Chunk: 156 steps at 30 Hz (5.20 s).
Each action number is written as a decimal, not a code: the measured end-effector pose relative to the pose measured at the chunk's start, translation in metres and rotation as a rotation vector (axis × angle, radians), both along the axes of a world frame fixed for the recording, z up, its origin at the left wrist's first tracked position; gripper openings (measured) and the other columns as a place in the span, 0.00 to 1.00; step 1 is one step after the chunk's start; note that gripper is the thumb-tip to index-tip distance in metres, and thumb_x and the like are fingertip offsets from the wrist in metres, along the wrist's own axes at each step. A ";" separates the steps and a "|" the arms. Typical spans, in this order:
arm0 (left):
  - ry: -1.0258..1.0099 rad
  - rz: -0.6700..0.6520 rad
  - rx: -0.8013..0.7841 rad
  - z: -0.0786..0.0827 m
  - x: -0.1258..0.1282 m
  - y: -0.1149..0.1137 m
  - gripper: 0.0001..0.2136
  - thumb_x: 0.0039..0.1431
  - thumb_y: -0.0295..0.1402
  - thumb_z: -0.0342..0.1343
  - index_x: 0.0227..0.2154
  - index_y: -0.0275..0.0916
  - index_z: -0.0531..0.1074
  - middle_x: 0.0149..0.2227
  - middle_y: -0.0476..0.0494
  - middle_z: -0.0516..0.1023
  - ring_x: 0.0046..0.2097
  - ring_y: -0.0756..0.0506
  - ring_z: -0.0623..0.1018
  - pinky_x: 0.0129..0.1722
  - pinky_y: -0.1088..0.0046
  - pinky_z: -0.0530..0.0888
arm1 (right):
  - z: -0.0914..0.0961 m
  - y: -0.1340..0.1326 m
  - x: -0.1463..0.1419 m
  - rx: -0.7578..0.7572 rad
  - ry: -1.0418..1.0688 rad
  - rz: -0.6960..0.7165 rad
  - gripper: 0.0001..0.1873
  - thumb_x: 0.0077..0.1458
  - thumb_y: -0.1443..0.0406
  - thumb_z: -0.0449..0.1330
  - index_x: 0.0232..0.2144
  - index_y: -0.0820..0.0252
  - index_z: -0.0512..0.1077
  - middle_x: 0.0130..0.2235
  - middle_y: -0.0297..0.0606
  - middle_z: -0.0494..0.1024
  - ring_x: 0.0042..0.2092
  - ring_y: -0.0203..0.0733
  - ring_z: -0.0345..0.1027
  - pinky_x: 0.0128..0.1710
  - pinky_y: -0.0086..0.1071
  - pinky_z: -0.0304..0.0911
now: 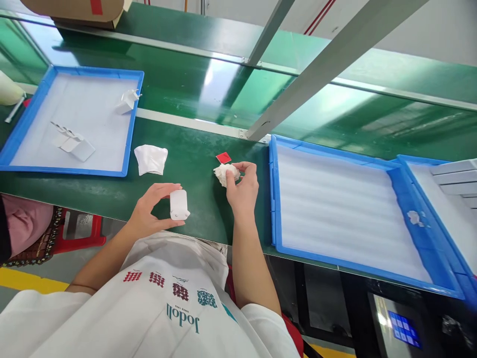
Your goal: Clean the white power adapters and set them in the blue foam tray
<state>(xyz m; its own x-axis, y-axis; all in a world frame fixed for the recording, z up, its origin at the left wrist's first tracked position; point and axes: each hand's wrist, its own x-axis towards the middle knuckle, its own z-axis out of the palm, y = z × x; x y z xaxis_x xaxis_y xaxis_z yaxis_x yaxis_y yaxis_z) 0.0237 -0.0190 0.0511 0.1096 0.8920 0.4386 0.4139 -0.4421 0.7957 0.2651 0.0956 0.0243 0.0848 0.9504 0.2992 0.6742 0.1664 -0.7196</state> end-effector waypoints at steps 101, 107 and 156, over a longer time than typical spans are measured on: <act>0.160 0.051 -0.297 -0.015 0.017 0.009 0.12 0.57 0.38 0.64 0.43 0.43 0.76 0.39 0.46 0.83 0.35 0.47 0.80 0.36 0.72 0.77 | 0.015 -0.100 -0.048 -0.451 0.769 0.301 0.15 0.61 0.55 0.61 0.45 0.52 0.81 0.35 0.36 0.81 0.32 0.36 0.70 0.33 0.32 0.71; 0.136 0.030 -0.290 -0.015 0.017 0.008 0.12 0.56 0.36 0.66 0.43 0.42 0.77 0.38 0.48 0.83 0.33 0.49 0.79 0.34 0.75 0.75 | 0.016 -0.096 -0.051 -0.366 0.725 0.257 0.10 0.62 0.60 0.61 0.42 0.53 0.80 0.31 0.33 0.78 0.31 0.35 0.68 0.35 0.31 0.67; 0.213 0.021 -0.267 -0.016 0.021 0.005 0.11 0.60 0.38 0.64 0.45 0.43 0.77 0.41 0.47 0.83 0.37 0.48 0.80 0.38 0.75 0.75 | 0.009 -0.096 -0.056 -0.357 0.915 0.235 0.16 0.58 0.51 0.65 0.32 0.54 0.68 0.29 0.29 0.74 0.29 0.34 0.68 0.33 0.31 0.67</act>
<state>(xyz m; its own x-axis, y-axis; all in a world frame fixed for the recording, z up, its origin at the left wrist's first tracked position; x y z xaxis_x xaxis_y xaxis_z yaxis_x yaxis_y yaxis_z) 0.0451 -0.0136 0.0350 0.1541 0.9752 0.1586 0.5902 -0.2196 0.7768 0.2095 -0.0002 0.0328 -0.0615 0.9938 -0.0929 -0.1839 -0.1027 -0.9776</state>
